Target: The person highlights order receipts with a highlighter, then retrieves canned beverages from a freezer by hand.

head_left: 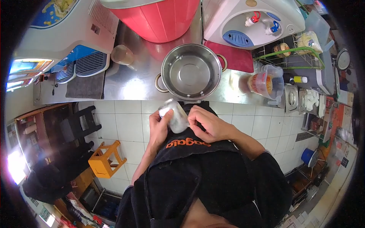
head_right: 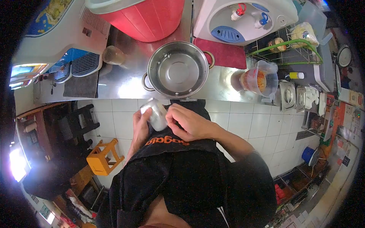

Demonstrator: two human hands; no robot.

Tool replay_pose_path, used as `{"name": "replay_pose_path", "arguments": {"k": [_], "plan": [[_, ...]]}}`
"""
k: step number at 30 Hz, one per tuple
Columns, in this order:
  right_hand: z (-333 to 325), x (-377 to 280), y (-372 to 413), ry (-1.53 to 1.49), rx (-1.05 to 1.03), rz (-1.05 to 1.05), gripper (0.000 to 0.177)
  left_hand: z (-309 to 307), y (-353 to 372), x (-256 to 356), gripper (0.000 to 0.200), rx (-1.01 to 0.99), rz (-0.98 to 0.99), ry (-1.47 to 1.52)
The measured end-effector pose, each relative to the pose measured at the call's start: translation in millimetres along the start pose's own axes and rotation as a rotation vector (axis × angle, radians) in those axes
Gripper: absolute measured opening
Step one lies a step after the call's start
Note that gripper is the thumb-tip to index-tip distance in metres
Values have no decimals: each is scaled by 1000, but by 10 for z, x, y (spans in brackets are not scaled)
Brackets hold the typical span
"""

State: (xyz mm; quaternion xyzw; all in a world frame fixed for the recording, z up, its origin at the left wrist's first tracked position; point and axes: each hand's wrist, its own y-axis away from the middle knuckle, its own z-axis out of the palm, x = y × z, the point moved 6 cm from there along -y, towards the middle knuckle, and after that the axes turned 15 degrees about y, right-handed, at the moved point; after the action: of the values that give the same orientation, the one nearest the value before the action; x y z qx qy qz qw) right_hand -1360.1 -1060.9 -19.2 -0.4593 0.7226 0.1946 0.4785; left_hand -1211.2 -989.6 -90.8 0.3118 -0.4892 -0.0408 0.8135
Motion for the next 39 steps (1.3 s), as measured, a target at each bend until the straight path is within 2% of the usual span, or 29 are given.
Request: {"name": "replay_pose_path", "arguments": {"k": [2, 3, 5, 7, 8, 10, 11, 13, 15, 17, 18, 20, 22, 23, 24, 25, 27, 30, 31, 32, 33, 35, 36, 37, 38, 39], "plan": [[-58, 33, 77, -41, 21, 25, 12, -35, -154, 55, 36, 133, 39, 175], [-84, 60, 121, -78, 40, 53, 10, -3, -260, 117, 36, 120, 34, 159], [-112, 167, 234, -55, 124, 101, 9, 222, -498, 467, 41, 15, 347, -375], [-147, 331, 373, -34, 221, 258, 10, 638, -737, 704, 46, -127, 448, -829], [-166, 351, 432, -13, 246, 294, 11, 786, -921, 698, 46, -142, 442, -835], [-193, 338, 563, 19, 303, 332, 11, 1085, -1293, 523, 58, -187, 255, -1318], [-223, 330, 638, 55, 351, 358, 11, 1146, -1452, 431, 58, -205, 258, -1330], [-299, 288, 851, 84, 437, 408, 10, 1174, -1767, 66, 58, -311, 281, -1559], [-333, 269, 1146, 101, 535, 464, 9, 1258, -1841, -19, 63, -346, 281, -1663], [-370, 322, 1588, 104, 715, 627, 8, 1307, -1792, 46, 70, -250, 242, -1862], [-348, 333, 1765, 88, 731, 631, 8, 1327, -1737, 179, 77, -219, 382, -1859], [-357, 423, 2222, 81, 922, 748, 6, 1449, -1435, 670, 69, -33, 636, -1661], [-354, 515, 2577, -47, 1071, 762, 5, 1480, -1075, 1146, 56, 134, 1020, -1393], [-391, 544, 2718, -118, 1157, 750, 5, 1466, -903, 1293, 47, 234, 1099, -1297], [-450, 561, 2826, -131, 1157, 728, 5, 1475, -718, 1370, 38, 332, 1175, -1194], [-539, 563, 2954, -130, 1177, 707, 6, 1566, -574, 1326, 38, 344, 1194, -1199], [-732, 588, 3261, -129, 1203, 669, 6, 1613, -256, 1192, 29, 501, 1225, -721], [-1085, 516, 3805, 128, 1110, 679, 6, 2197, 163, 617, 13, 313, 1331, -575], [-1202, 554, 4056, 129, 1109, 656, 6, 2446, 228, 302, 8, 100, 1329, -479], [-1303, 590, 4335, 238, 1069, 635, 8, 2766, 382, 4, 7, -16, 1312, -649], [-1364, 614, 4600, 335, 1031, 627, 10, 3000, 373, -424, 10, -134, 1090, -638], [-1481, 620, 5210, 271, 1053, 807, 10, 3546, 483, -1305, 18, -414, 744, -636], [-1519, 602, 5421, 270, 1056, 804, 10, 3833, 639, -1676, 30, -651, 580, -751], [-1578, 571, 5693, 243, 1165, 822, 10, 4017, 768, -2073, 42, -889, 352, -940], [-1661, 558, 5933, 218, 1274, 840, 9, 4041, 885, -2569, 51, -1120, 447, -1140], [-1734, 562, 6068, 233, 1283, 837, 9, 4104, 1020, -2955, 55, -1352, 230, -1373]]}}
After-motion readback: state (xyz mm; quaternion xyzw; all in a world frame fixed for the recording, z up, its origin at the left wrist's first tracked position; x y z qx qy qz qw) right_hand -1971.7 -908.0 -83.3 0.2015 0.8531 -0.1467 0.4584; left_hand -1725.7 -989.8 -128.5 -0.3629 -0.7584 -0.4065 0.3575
